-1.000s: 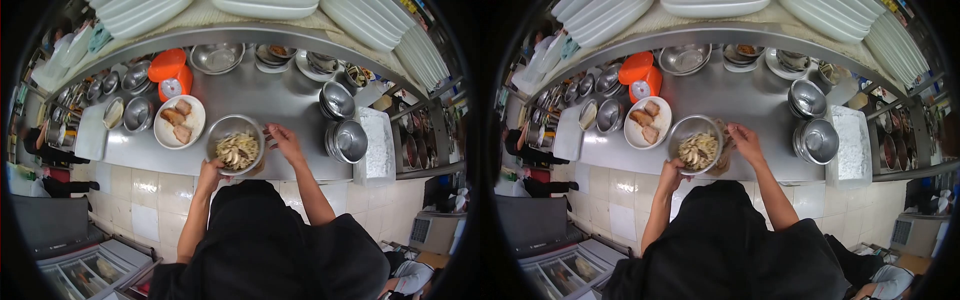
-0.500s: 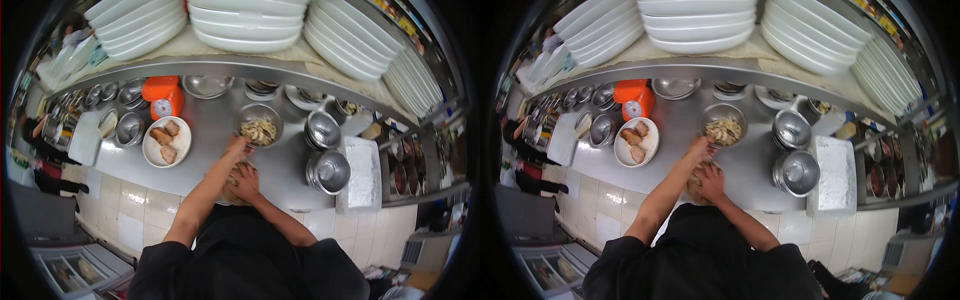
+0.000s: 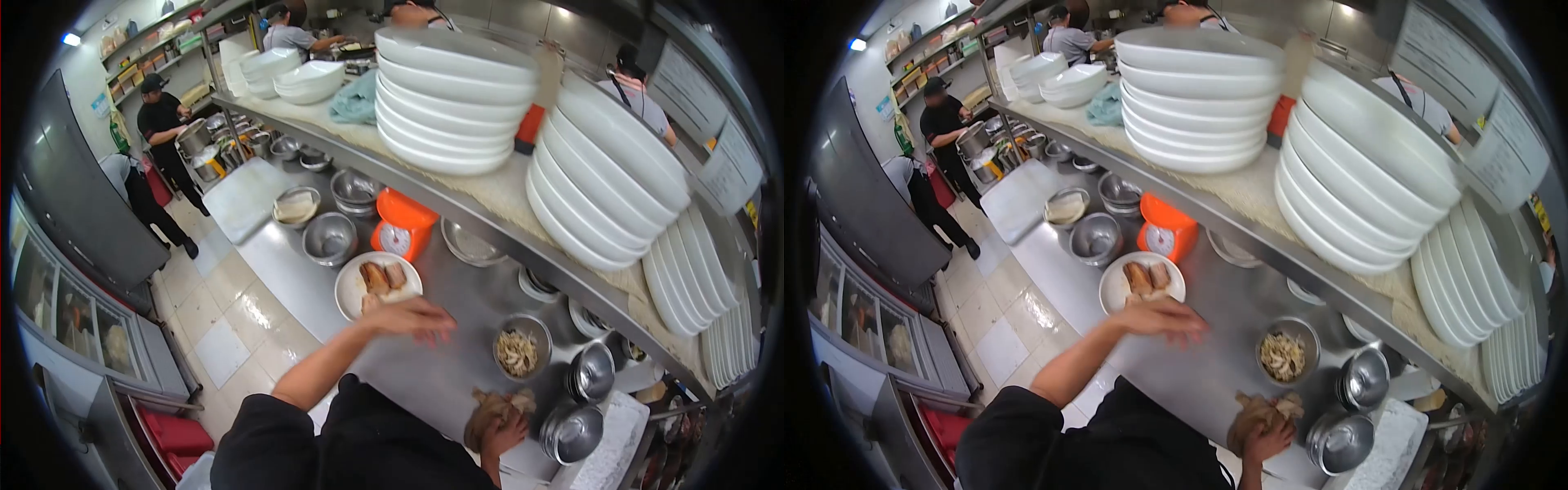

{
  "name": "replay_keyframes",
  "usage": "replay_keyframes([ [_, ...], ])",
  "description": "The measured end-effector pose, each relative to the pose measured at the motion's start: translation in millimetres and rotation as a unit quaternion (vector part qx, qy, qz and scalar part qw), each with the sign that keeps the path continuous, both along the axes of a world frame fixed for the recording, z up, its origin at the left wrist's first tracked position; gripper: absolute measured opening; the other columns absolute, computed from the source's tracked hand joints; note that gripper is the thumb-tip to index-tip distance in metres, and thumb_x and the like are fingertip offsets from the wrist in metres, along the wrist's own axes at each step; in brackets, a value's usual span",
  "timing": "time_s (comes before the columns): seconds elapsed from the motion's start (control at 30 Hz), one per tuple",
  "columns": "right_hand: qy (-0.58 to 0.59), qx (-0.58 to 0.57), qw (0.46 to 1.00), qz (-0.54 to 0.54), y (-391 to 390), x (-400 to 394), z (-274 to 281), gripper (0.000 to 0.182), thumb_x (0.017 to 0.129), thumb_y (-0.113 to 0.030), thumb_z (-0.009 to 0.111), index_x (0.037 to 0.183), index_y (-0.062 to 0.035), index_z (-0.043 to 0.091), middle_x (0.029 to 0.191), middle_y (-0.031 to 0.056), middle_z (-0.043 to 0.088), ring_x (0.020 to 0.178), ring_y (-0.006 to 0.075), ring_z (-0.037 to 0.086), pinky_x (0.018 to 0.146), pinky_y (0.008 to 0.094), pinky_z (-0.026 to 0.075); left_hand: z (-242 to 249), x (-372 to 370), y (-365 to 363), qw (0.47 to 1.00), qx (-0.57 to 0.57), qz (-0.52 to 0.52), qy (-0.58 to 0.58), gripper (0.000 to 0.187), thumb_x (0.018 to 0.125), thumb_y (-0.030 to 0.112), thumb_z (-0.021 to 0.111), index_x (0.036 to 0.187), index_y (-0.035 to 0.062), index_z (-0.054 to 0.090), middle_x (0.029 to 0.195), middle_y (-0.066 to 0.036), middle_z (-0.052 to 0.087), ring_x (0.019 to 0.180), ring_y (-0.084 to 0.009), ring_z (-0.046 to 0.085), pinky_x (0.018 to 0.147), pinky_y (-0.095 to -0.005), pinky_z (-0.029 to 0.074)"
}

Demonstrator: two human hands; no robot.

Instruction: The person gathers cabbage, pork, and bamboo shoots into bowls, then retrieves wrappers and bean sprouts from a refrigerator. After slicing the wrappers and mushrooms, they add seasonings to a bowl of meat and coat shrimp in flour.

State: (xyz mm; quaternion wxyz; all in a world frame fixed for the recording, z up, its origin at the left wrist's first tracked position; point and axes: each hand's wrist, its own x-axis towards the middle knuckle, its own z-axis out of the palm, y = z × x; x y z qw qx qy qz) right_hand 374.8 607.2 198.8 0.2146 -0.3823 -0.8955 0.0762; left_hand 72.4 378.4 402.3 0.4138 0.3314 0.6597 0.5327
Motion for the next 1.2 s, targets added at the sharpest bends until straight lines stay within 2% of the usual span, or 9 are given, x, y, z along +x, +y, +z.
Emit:
replay_keyframes([
  [0.07, -0.015, 0.012, 1.0, -0.01, -3.1, -2.2, 5.7, 0.06, 0.081, -0.055, 0.037, 0.115, -0.0079, 0.051, 0.121, 0.0209, 0.046, 0.107, 0.0412, 0.042, 0.082, 0.0533, 0.035, 56.5, -52.7, -66.4, 0.991, 0.054, 0.086, 0.088, 0.022, 0.086, 0.017, 0.058, 0.099, -0.0007, 0.064, 0.092, -0.007, 0.066, 0.076, -0.013, 0.062, 0.067, -0.0281, 0.05],
  [0.23, -0.036, 0.046, 0.997, -0.044, -8.8, -9.4, 4.7, 0.052, 0.082, -0.047, 0.038, 0.111, -0.0057, 0.051, 0.115, 0.0229, 0.047, 0.107, 0.0412, 0.043, 0.084, 0.0519, 0.035, 153.9, -199.9, -201.6, 0.756, 0.102, 0.542, 0.353, 0.022, 0.082, 0.015, 0.063, 0.097, -0.0002, 0.066, 0.082, -0.004, 0.067, 0.071, -0.01, 0.06, 0.063, -0.0249, 0.048],
  [0.27, -0.048, 0.01, 0.997, -0.054, -15.3, -13.8, 16.3, 0.065, 0.085, -0.058, 0.029, 0.115, -0.0046, 0.05, 0.117, 0.0248, 0.046, 0.11, 0.044, 0.041, 0.086, 0.0539, 0.035, 152.3, -245.3, -233.0, 0.695, 0.097, 0.552, 0.45, 0.026, 0.08, 0.019, 0.065, 0.098, -0.0006, 0.066, 0.083, -0.007, 0.068, 0.072, -0.0138, 0.062, 0.066, -0.0269, 0.048],
  [0.53, -0.093, 0.063, 0.975, -0.191, -29.0, -31.8, 5.4, 0.054, 0.088, -0.047, 0.033, 0.12, -0.0054, 0.047, 0.12, 0.0214, 0.046, 0.113, 0.0411, 0.041, 0.091, 0.0508, 0.035, 207.9, -359.1, -304.3, 0.508, -0.108, 0.56, 0.645, 0.039, 0.075, 0.031, 0.066, 0.105, 0.0058, 0.063, 0.104, -0.016, 0.063, 0.094, -0.0343, 0.06, 0.083, -0.0391, 0.046],
  [0.7, -0.15, 0.006, 0.946, -0.286, -26.4, -38.9, -6.8, 0.05, 0.083, -0.031, 0.053, 0.127, -0.0105, 0.043, 0.13, 0.0182, 0.042, 0.117, 0.035, 0.042, 0.094, 0.0433, 0.039, 201.9, -442.5, -337.8, 0.527, -0.066, 0.419, 0.737, 0.039, 0.079, 0.032, 0.065, 0.104, 0.0031, 0.061, 0.105, -0.016, 0.063, 0.1, -0.0328, 0.058, 0.086, -0.0381, 0.045],
  [0.83, -0.14, -0.046, 0.937, -0.318, -38.1, -48.5, 11.9, 0.052, 0.081, -0.035, 0.057, 0.127, -0.0123, 0.044, 0.132, 0.0133, 0.042, 0.122, 0.0315, 0.037, 0.096, 0.0408, 0.039, 204.9, -461.9, -347.6, 0.662, -0.102, 0.367, 0.645, 0.04, 0.086, 0.033, 0.059, 0.111, 0.002, 0.06, 0.104, -0.019, 0.063, 0.098, -0.0275, 0.06, 0.085, -0.0346, 0.045],
  [1.0, -0.183, -0.002, 0.922, -0.342, -36.5, -26.3, -5.4, 0.052, 0.086, -0.042, 0.048, 0.129, -0.0127, 0.04, 0.132, 0.0146, 0.039, 0.12, 0.0329, 0.04, 0.093, 0.0467, 0.04, 202.7, -448.0, -342.8, 0.495, -0.013, 0.385, 0.779, 0.037, 0.088, 0.034, 0.057, 0.111, 0.005, 0.06, 0.102, -0.016, 0.064, 0.096, -0.0246, 0.061, 0.083, -0.0334, 0.045],
  [1.17, -0.144, -0.01, 0.936, -0.321, -32.8, -49.1, -4.1, 0.052, 0.083, -0.041, 0.047, 0.128, -0.0157, 0.04, 0.132, 0.0127, 0.038, 0.12, 0.0326, 0.04, 0.092, 0.0477, 0.04, 135.9, -337.9, -324.7, 0.613, -0.166, 0.445, 0.632, 0.04, 0.084, 0.038, 0.057, 0.07, 0.002, 0.066, 0.063, -0.014, 0.063, 0.06, -0.0279, 0.063, 0.061, -0.038, 0.048],
  [1.2, -0.143, 0.005, 0.935, -0.324, -33.8, -48.6, -3.7, 0.053, 0.083, -0.041, 0.048, 0.128, -0.016, 0.04, 0.132, 0.0126, 0.038, 0.119, 0.0329, 0.04, 0.092, 0.0474, 0.04, 74.4, -360.8, -342.0, 0.543, -0.217, 0.438, 0.683, 0.042, 0.082, 0.04, 0.057, 0.07, -0.0001, 0.065, 0.064, -0.017, 0.063, 0.063, -0.0353, 0.063, 0.062, -0.043, 0.048],
])
